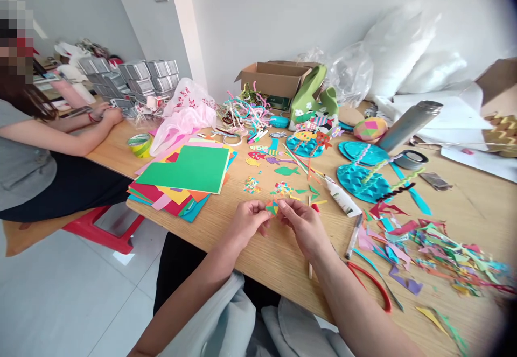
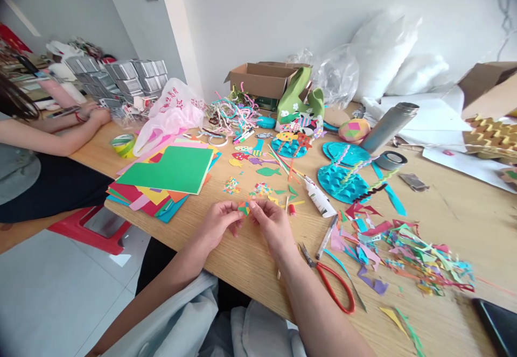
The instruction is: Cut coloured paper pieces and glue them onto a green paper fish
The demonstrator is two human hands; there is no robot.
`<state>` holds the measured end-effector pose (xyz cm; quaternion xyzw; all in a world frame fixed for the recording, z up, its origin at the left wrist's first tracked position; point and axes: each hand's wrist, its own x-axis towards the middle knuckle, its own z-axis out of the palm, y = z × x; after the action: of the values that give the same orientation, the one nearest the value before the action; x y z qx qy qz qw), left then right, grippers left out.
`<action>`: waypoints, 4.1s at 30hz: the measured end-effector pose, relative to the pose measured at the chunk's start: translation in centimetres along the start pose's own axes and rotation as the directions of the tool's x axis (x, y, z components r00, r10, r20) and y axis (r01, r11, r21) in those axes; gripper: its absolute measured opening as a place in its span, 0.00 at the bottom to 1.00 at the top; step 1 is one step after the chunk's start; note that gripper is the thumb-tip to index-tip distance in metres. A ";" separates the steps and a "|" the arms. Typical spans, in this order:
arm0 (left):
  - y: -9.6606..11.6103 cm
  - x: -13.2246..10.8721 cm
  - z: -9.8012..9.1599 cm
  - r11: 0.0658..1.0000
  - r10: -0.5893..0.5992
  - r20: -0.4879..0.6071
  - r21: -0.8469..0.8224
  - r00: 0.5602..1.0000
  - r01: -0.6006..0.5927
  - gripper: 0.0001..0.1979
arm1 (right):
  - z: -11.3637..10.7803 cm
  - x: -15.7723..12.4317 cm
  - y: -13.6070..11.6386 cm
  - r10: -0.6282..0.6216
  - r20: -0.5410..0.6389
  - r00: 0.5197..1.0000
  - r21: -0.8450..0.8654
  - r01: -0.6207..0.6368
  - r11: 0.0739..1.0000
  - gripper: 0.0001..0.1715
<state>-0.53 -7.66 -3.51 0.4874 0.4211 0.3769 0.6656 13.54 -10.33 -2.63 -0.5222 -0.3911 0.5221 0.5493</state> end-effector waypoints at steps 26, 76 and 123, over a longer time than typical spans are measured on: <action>0.7 -3.8 -2.3 0.176 0.567 0.270 0.883 0.778 -0.435 0.16 | -1.1 0.1 -1.1 -0.316 -0.545 0.776 0.025 0.392 0.920 0.19; -2.1 -4.3 -4.9 0.595 0.605 -0.072 0.703 0.793 -0.389 0.10 | 0.6 -2.3 0.0 -0.830 0.106 0.548 -0.621 0.688 0.375 0.06; -2.2 -4.0 -4.1 -0.076 0.560 0.581 0.746 0.591 -0.662 0.15 | -0.1 -4.7 -4.9 -0.705 -0.001 0.709 -0.597 0.565 0.569 0.15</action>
<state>-5.54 -10.52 -5.59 0.9222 0.2552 0.2901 0.0178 13.80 -14.51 2.75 -0.5391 -0.6178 0.0827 0.5665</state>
